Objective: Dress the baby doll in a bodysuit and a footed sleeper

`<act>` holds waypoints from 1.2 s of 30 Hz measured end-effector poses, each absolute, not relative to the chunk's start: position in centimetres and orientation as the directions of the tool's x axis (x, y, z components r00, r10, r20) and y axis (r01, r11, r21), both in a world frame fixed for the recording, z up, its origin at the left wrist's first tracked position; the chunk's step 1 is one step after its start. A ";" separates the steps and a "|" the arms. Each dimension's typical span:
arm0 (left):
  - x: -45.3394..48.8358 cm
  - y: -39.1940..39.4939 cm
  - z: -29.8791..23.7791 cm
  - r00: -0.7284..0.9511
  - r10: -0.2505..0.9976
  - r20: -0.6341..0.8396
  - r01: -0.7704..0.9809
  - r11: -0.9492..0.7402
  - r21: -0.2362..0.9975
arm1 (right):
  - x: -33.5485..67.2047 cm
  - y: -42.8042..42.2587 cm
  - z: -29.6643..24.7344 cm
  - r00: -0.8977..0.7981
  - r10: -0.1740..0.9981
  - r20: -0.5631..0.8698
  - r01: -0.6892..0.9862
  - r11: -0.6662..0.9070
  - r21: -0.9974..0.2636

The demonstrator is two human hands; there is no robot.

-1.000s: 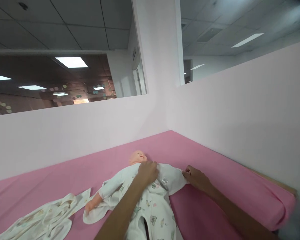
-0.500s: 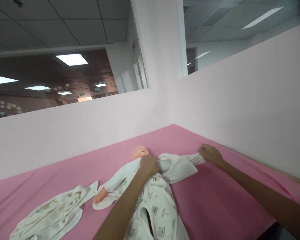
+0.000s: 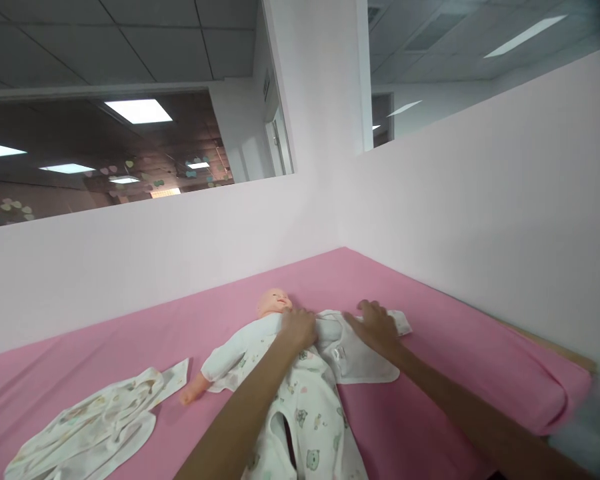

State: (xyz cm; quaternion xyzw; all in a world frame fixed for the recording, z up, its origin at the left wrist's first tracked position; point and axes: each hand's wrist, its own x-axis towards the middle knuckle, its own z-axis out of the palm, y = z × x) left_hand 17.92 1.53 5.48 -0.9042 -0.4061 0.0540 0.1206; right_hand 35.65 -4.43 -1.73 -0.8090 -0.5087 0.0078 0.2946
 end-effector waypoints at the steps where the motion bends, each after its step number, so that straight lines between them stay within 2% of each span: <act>1: 18.5 1.4 5.3 0.675 0.738 -0.001 0.711 -0.650 -0.269 | 34.2 -4.2 -1.5 0.481 0.837 0.262 0.812 -0.313 -0.493; 5: 20.5 0.4 4.2 0.739 0.674 0.013 0.650 -0.708 -0.278 | 31.1 -3.9 -1.6 0.451 0.853 0.264 0.860 -0.335 -0.386; 14: 21.9 0.4 1.6 0.817 0.574 0.046 0.567 -0.788 -0.240 | 34.2 -6.1 -2.1 0.385 0.884 0.265 0.907 -0.309 -0.286; 17: 21.9 0.5 1.8 0.816 0.577 0.041 0.568 -0.787 -0.239 | 34.7 -6.3 -2.1 0.423 0.875 0.235 0.891 -0.354 -0.283; 23: 21.8 0.1 2.7 0.816 0.578 0.031 0.571 -0.795 -0.206 | 36.3 -6.0 -2.0 0.455 0.881 0.133 0.851 -0.385 -0.357; 28: 20.9 0.0 3.7 0.786 0.612 0.091 0.618 -0.770 -0.158 | 38.1 -5.9 -2.1 0.477 0.875 0.080 0.826 -0.415 -0.381; 32: 20.5 0.6 4.2 0.734 0.666 0.134 0.679 -0.726 -0.113 | 38.0 -6.0 -2.5 0.467 0.878 0.106 0.847 -0.410 -0.339; 36: 20.7 1.0 3.9 0.678 0.718 0.156 0.734 -0.674 -0.086 | 35.7 -6.6 -2.6 0.422 0.881 0.214 0.897 -0.371 -0.239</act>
